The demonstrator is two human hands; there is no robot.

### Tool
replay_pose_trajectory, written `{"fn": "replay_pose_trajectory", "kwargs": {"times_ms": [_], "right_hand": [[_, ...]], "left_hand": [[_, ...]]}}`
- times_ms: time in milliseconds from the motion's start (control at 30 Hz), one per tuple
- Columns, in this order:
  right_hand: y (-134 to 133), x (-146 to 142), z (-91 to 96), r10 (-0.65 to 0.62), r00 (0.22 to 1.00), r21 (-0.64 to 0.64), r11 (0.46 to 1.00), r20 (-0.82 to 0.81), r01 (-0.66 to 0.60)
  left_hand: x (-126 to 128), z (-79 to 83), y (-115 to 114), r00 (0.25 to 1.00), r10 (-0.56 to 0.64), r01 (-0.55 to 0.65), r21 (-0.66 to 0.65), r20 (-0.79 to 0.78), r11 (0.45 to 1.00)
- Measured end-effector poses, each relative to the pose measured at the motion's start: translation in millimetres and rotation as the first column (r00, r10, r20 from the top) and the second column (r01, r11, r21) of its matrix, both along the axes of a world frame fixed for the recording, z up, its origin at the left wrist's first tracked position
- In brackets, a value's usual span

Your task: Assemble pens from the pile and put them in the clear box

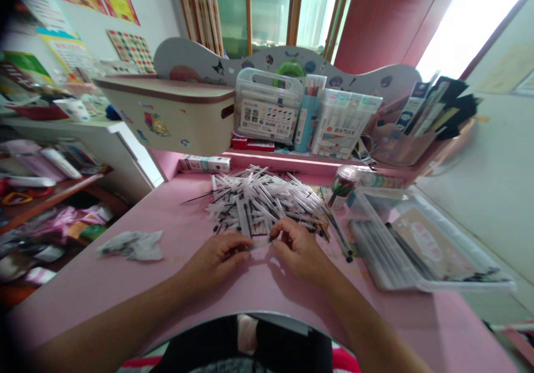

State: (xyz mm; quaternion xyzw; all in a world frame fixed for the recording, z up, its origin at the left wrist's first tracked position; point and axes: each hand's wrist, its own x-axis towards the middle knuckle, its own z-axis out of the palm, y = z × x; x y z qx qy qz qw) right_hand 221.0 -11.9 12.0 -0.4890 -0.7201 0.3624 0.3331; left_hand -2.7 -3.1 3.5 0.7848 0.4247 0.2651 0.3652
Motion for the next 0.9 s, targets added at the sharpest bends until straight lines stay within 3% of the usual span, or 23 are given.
{"fn": "replay_pose_trajectory", "kwargs": {"times_ms": [200, 367, 567, 733, 900], "right_hand": [[5.2, -0.8, -3.5, 0.013, 0.995, 0.171, 0.985, 0.096, -0.030], [0.1, 0.5, -2.1, 0.010, 1.000, 0.069, 0.998, 0.021, -0.011], [1.4, -3.1, -2.7, 0.017, 0.993, 0.142, 0.989, 0.118, -0.034], [-2.7, -5.0, -0.1, -0.027, 0.999, 0.060, 0.998, 0.034, 0.025], [-3.1, -6.4, 2.4, -0.006, 0.999, 0.067, 0.998, 0.033, 0.004]], "left_hand": [[-0.3, -0.4, -1.6, 1.000, -0.017, 0.017, 0.007, 0.016, 1.000], [0.2, 0.9, -3.3, 1.000, -0.012, 0.012, -0.001, 0.005, 1.000], [-0.1, -1.5, -3.2, 1.000, -0.023, 0.023, -0.002, -0.008, 1.000], [-0.1, -0.7, -2.3, 1.000, -0.019, 0.019, -0.004, -0.011, 1.000], [-0.5, 1.5, -2.6, 0.999, -0.020, 0.020, 0.015, -0.046, 1.000]]}}
